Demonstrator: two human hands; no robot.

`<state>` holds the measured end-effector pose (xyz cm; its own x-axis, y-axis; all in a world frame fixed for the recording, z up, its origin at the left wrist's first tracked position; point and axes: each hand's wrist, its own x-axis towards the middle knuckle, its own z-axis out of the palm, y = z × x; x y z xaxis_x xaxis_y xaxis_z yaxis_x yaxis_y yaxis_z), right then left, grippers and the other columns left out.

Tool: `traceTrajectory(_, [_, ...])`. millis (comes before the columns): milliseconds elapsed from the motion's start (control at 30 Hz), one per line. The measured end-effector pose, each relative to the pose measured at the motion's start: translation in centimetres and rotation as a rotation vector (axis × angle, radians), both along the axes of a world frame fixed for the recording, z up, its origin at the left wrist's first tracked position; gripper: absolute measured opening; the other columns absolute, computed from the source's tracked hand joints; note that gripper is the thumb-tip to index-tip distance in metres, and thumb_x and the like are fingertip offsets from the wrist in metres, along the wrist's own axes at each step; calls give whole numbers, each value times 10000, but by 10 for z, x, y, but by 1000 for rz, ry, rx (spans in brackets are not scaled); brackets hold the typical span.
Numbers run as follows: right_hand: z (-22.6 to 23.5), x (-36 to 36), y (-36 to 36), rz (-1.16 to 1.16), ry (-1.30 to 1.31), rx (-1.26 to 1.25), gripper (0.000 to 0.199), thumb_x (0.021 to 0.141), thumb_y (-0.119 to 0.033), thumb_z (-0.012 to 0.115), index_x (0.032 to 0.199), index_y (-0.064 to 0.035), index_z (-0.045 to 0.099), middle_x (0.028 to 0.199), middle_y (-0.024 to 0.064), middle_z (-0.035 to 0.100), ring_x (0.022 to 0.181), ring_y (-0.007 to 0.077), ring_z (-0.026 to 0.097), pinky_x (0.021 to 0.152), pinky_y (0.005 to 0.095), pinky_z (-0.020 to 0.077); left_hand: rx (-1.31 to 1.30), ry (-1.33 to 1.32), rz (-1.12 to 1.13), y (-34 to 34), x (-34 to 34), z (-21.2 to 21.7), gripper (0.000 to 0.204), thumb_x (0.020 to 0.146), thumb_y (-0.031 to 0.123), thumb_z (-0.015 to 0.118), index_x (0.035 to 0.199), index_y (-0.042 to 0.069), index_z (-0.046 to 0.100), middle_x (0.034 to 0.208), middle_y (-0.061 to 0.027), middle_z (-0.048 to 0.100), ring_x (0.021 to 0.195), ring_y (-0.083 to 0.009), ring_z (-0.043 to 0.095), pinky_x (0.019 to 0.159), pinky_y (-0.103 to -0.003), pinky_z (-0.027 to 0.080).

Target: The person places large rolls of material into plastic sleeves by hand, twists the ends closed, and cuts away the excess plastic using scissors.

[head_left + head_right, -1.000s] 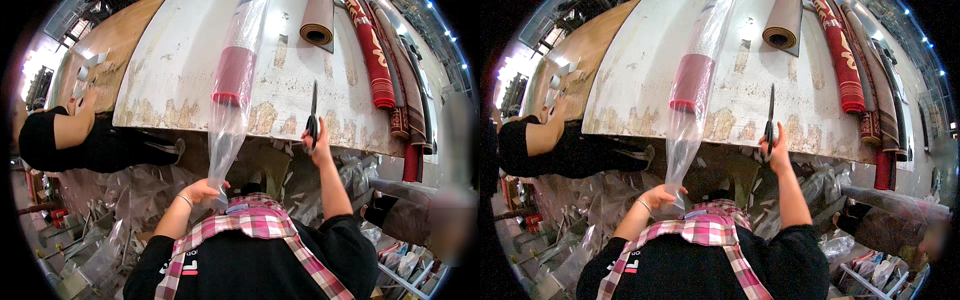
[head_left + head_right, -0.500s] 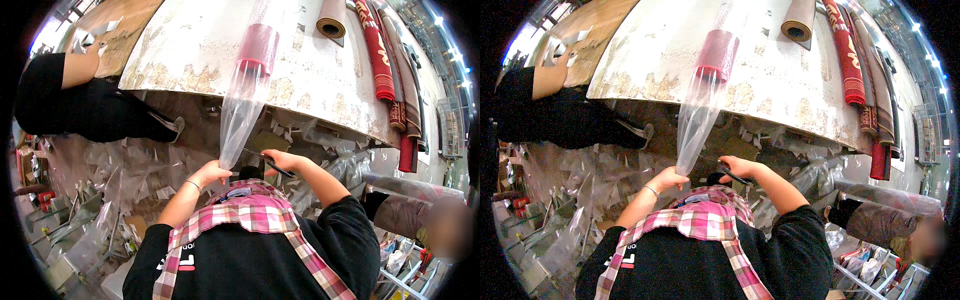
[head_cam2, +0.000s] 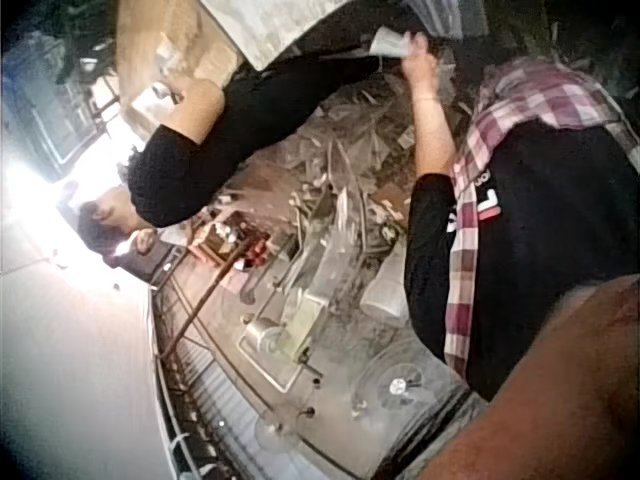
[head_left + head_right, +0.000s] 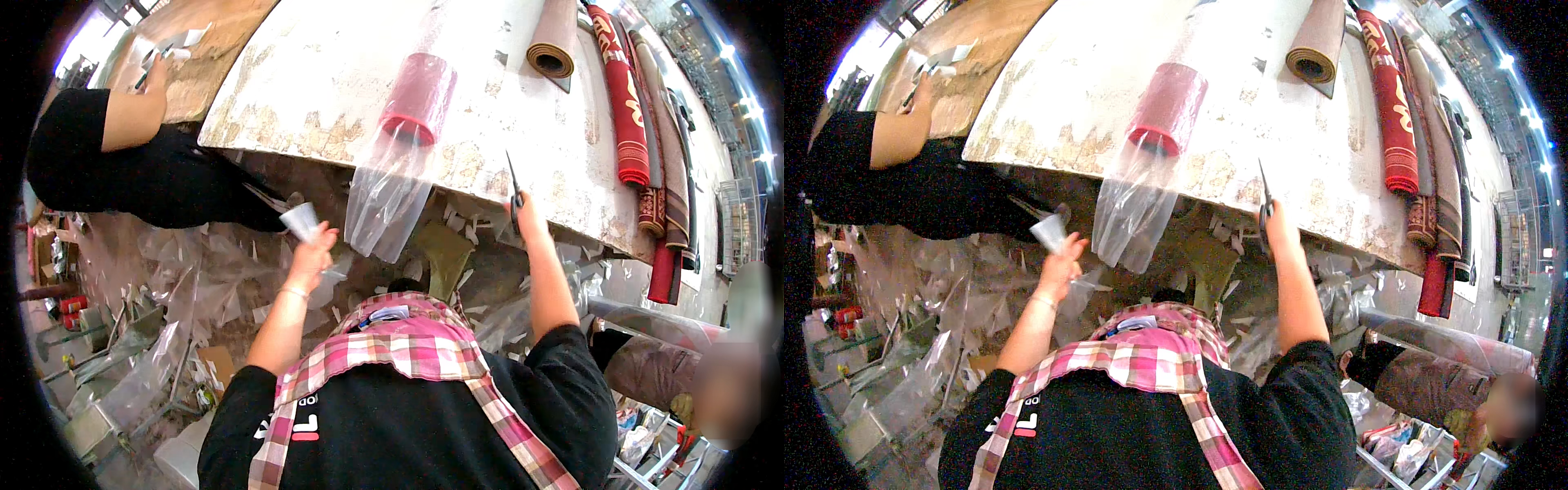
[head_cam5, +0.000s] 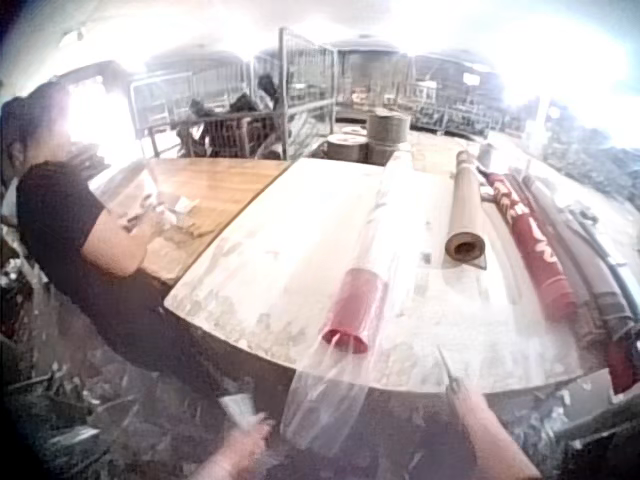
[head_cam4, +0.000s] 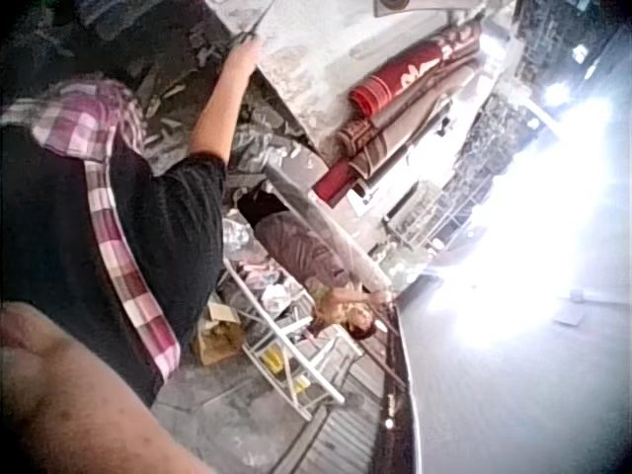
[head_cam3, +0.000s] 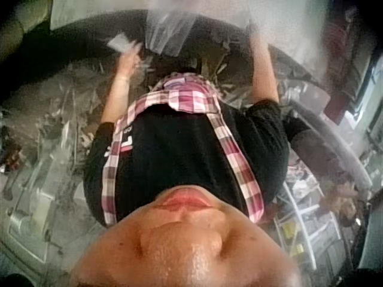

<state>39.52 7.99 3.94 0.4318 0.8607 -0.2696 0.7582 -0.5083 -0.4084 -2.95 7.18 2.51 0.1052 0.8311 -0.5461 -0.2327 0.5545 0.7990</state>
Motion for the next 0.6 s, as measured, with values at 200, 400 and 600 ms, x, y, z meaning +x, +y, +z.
traceTrajectory(200, [29, -30, 39, 277, -409, 35, 354, 740, -207, 512, 1031, -6, 485, 964, 164, 534, 869, 306, 515, 724, 380, 419, -79, 128, -420, 12, 54, -6, 141, 694, 196, 604, 684, 70, 540, 560, 22, 472, 434, -72, 367, 396, -219, 280])
traceTrajectory(400, [-48, -198, 5, -262, 1707, 3, 574, 720, -368, 594, 1134, -38, 372, 1013, 97, 506, 891, 218, 485, 780, 381, 380, -22, 97, -644, -1, 74, 17, 145, 717, 191, 581, 656, 68, 533, 547, 14, 473, 456, -78, 406, 403, -218, 297])
traceTrajectory(600, [-12, -183, -28, -169, 1090, -132, 206, 723, -222, 557, 760, -20, 553, 613, 43, 508, 490, 143, 442, 438, 285, 363, -79, 25, -898, -2, 54, 22, 180, 760, 231, 554, 735, 52, 551, 601, -28, 549, 454, -72, 453, 446, -215, 361])
